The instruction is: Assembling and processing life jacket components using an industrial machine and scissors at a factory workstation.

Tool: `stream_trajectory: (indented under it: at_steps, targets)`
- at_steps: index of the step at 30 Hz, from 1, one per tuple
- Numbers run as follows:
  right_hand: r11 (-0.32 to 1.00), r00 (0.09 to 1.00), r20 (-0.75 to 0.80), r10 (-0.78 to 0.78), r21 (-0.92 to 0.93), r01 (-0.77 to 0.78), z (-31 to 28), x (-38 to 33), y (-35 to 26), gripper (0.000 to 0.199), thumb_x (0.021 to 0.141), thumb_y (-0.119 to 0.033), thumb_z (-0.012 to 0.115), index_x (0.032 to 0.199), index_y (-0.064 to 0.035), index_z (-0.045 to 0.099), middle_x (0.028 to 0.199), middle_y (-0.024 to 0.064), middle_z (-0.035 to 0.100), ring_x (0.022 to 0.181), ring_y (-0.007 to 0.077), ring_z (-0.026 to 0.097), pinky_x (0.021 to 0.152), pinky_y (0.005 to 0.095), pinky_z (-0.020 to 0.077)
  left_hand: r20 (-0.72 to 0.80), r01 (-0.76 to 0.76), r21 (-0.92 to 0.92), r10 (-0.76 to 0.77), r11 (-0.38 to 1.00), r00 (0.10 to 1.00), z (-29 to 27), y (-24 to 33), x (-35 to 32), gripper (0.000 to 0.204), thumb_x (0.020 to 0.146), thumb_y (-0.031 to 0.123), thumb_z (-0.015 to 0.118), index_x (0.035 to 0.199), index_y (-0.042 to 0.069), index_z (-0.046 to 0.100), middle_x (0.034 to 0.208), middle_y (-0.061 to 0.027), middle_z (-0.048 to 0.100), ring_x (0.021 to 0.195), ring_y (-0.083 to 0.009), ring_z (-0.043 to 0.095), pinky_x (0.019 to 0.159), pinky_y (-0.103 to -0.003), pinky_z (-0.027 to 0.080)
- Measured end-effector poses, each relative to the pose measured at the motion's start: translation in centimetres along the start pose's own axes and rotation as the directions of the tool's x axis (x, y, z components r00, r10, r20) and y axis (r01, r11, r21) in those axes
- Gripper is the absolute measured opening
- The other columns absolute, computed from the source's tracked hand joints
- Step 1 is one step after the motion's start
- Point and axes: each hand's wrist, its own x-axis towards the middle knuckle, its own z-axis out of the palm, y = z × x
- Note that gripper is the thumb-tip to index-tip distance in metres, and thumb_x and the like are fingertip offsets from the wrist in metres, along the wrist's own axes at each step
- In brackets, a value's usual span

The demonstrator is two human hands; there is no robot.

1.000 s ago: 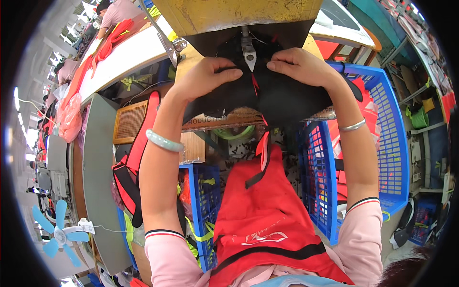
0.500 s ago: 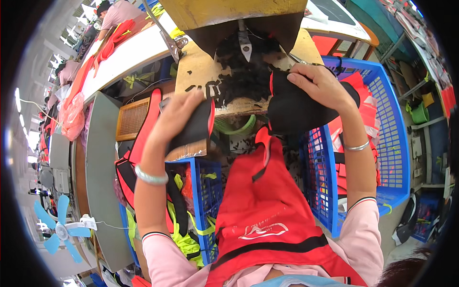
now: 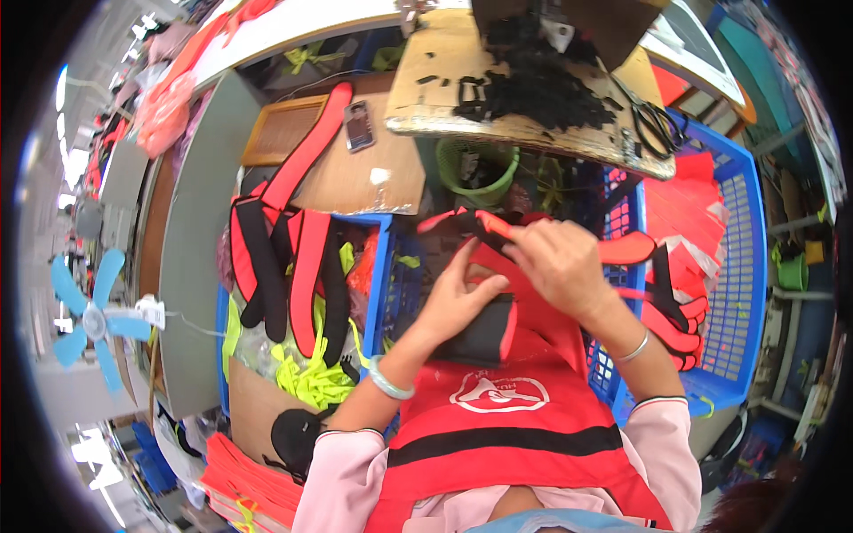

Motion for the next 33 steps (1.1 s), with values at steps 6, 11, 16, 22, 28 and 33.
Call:
stream_trajectory:
  at_steps: [6, 11, 16, 22, 28, 33]
  targets:
    - [0.965, 0.992, 0.009, -0.125, 0.234, 0.120, 2.3, -0.3, -5.1, 0.020, 0.075, -0.016, 0.073, 0.089, -0.0061, 0.062, 0.071, 0.0029, 0.055, 0.062, 0.0221, 0.056, 0.058, 0.0340, 0.0430, -0.200, -0.072, 0.191, 0.110, 0.979, 0.974, -1.2, -3.1, -2.7, 0.063, 0.080, 0.012, 0.074, 0.130, -0.001, 0.039, 0.107, -0.0169, 0.066, 0.093, -0.0253, 0.067, 0.077, -0.034, 0.052]
    - [0.939, 0.984, 0.092, -0.152, 0.323, 0.115, 3.0, -0.4, -6.6, 0.028, 0.074, -0.020, 0.078, 0.094, -0.0045, 0.066, 0.092, 0.0087, 0.061, 0.081, 0.0267, 0.060, 0.071, 0.0374, 0.0476, -0.395, -0.215, 0.383, 0.370, 0.899, 0.841, -2.9, -0.7, -4.9, 0.044, 0.087, 0.004, 0.058, 0.127, -0.002, 0.041, 0.097, -0.0229, 0.068, 0.092, -0.0412, 0.067, 0.073, -0.042, 0.054]
    - [0.643, 0.935, 0.309, 0.174, 0.683, -0.346, 6.1, 0.6, -6.0, 0.045, 0.081, -0.030, 0.073, 0.114, -0.0034, 0.059, 0.125, 0.0144, 0.056, 0.117, 0.0318, 0.053, 0.102, 0.0431, 0.0397, -0.321, -0.179, 0.510, 0.379, 0.842, 0.868, -4.7, 0.7, -6.1, 0.063, 0.089, 0.000, 0.053, 0.145, 0.001, 0.026, 0.101, -0.0249, 0.067, 0.092, -0.0420, 0.067, 0.077, -0.043, 0.054]
    - [0.635, 0.897, 0.331, 0.294, 0.633, -0.442, 7.2, 3.6, -8.8, 0.047, 0.080, -0.032, 0.076, 0.111, -0.0001, 0.059, 0.105, 0.0154, 0.063, 0.095, 0.0289, 0.064, 0.083, 0.0369, 0.0508, -0.445, -0.105, 0.462, 0.333, 0.881, 0.831, -7.8, 4.6, -8.3, 0.091, 0.080, 0.002, 0.069, 0.154, 0.008, 0.017, 0.124, -0.0249, 0.060, 0.111, -0.0371, 0.063, 0.090, -0.039, 0.051]
    - [0.875, 0.993, 0.101, 0.058, 0.474, -0.099, 5.4, 8.5, -8.8, 0.036, 0.079, -0.036, 0.077, 0.090, -0.0037, 0.064, 0.081, 0.0104, 0.065, 0.072, 0.0290, 0.065, 0.062, 0.0359, 0.0511, -0.161, -0.115, 0.901, 0.567, 0.419, 0.808, -16.6, 10.2, -8.9, 0.053, 0.084, -0.008, 0.053, 0.132, 0.013, 0.059, 0.103, -0.0167, 0.064, 0.090, -0.0331, 0.065, 0.078, -0.038, 0.052]
    - [0.969, 0.998, 0.031, -0.046, 0.245, 0.037, 2.6, 9.9, -9.5, 0.032, 0.078, -0.036, 0.075, 0.086, -0.0080, 0.061, 0.073, 0.0064, 0.060, 0.066, 0.0250, 0.063, 0.056, 0.0356, 0.0484, 0.165, -0.254, 0.946, 0.375, 0.200, 0.912, -19.8, 18.3, -7.9, 0.031, 0.083, 0.006, 0.065, 0.114, 0.011, 0.068, 0.105, -0.0102, 0.067, 0.085, -0.0308, 0.066, 0.075, -0.037, 0.054]
